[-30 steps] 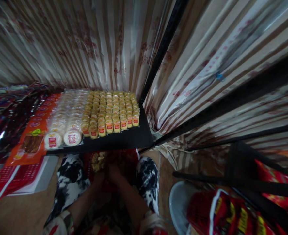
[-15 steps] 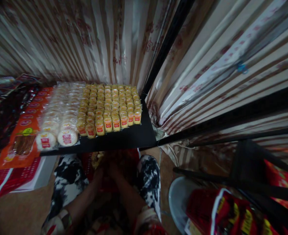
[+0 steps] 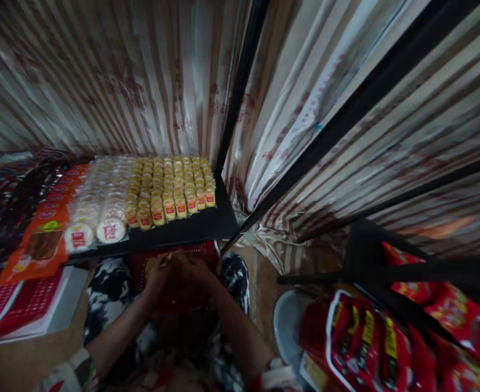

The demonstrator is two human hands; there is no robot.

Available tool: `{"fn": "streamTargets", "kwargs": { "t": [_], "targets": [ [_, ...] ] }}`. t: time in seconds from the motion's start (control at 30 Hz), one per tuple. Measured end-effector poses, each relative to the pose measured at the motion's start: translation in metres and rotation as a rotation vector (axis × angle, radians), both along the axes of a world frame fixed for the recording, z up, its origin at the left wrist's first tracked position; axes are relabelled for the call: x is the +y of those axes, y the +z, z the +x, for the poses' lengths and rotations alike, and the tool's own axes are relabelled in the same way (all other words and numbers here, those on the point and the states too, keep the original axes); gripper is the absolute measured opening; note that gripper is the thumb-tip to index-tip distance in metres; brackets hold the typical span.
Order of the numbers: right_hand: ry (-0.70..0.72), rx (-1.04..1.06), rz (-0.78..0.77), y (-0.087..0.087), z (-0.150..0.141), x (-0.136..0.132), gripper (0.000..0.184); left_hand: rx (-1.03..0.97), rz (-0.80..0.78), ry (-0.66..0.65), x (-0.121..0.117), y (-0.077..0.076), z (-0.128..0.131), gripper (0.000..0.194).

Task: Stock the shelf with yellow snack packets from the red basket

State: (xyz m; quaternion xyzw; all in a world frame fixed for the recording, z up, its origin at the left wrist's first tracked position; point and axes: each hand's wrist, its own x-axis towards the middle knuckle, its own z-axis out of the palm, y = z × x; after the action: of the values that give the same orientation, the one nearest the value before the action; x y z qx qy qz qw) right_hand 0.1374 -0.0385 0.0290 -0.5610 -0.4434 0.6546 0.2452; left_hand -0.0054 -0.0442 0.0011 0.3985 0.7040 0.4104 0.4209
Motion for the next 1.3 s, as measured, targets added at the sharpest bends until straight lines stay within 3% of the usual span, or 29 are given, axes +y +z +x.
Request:
{"fn": "streamTargets", "kwargs": {
  "t": [0.2,0.33,0.43,0.67,0.83,0.97,1.13,1.3],
  "targets": [
    [-0.007,0.296,-0.014,0.045,0.027,-0.002,0.029,-0.353,-0.024,-0.173,0.007,0.061,0.011,0.038],
    [-0.054,0.392,0.038,0.064,0.035,0.004,0.034,-0.4,-0.037,-0.232,0.014,0.089,0.019,0.041],
    [-0.116,0.338,0.115,0.075,0.039,0.014,0.04,-0.341,0.022,-0.242,0.027,0.106,0.027,0.037],
    [-0.156,0.095,0.475,0.088,0.053,0.049,0.039,-0.25,0.108,-0.341,0.071,0.142,0.051,0.03],
    [-0.282,-0.316,0.804,0.103,0.067,0.083,0.036,-0.148,0.204,-0.475,0.123,0.161,0.069,0.029],
    [-0.408,-0.481,0.917,0.118,0.073,0.13,0.04,0.074,0.375,-0.548,0.18,0.185,0.086,0.034],
    [-0.543,-0.541,0.942,0.136,0.078,0.203,0.037,0.307,0.461,-0.608,0.255,0.214,0.105,0.034],
    [-0.577,-0.577,0.891,0.139,0.083,0.256,0.037,0.386,0.521,-0.647,0.316,0.211,0.117,0.032]
  ]
}}
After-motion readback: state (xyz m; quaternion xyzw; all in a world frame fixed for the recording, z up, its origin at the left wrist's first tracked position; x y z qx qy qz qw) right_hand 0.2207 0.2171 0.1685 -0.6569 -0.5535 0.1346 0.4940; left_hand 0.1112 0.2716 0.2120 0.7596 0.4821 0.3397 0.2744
